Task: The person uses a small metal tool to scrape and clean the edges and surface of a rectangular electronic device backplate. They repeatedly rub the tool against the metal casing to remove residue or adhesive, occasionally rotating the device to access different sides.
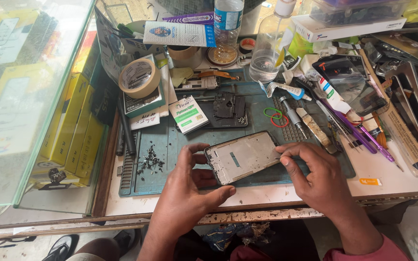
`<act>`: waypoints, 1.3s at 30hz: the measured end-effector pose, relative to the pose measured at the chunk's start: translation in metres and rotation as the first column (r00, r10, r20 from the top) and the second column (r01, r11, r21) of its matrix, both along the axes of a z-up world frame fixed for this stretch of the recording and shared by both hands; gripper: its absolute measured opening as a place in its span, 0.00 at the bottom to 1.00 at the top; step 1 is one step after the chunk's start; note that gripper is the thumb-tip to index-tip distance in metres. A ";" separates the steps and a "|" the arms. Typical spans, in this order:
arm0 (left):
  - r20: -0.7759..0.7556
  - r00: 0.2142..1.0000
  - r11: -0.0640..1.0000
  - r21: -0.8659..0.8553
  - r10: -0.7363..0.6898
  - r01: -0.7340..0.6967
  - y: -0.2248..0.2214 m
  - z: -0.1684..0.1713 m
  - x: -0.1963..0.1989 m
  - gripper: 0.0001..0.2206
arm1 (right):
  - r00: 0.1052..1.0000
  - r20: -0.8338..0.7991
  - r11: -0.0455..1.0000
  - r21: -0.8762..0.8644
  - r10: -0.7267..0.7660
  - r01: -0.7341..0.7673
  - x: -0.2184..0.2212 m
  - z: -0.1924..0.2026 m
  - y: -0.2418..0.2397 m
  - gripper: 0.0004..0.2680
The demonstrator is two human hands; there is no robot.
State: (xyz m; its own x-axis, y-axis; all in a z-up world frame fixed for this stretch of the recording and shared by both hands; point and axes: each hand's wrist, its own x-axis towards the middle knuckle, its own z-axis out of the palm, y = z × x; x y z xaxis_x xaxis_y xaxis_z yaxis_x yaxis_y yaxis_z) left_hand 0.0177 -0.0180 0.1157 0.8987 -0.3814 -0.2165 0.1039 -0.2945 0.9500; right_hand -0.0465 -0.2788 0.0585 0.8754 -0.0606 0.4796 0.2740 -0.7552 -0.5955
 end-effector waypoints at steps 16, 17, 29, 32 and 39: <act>-0.230 0.971 0.864 -0.473 0.065 -0.170 0.010 -0.044 -0.004 0.24 | 1.000 0.002 1.000 0.010 0.017 -0.017 0.001 0.003 0.000 0.04; -0.250 0.965 0.869 -0.459 0.073 -0.185 0.010 -0.047 -0.004 0.24 | 1.000 -0.009 1.000 0.025 0.014 -0.014 0.001 0.003 0.000 0.04; -0.462 0.886 0.842 -0.459 0.048 -0.285 0.001 -0.064 0.015 0.17 | 0.999 -0.014 0.999 0.028 0.031 -0.031 0.001 -0.002 -0.006 0.04; -0.479 0.878 0.831 -0.482 0.015 -0.277 0.003 -0.062 0.013 0.17 | 0.999 -0.008 0.999 0.022 0.037 -0.037 0.001 -0.002 -0.006 0.04; -0.486 0.873 0.804 -0.503 0.039 -0.316 0.002 -0.070 0.012 0.14 | 0.999 -0.018 0.999 0.037 0.033 -0.033 0.000 -0.002 -0.007 0.04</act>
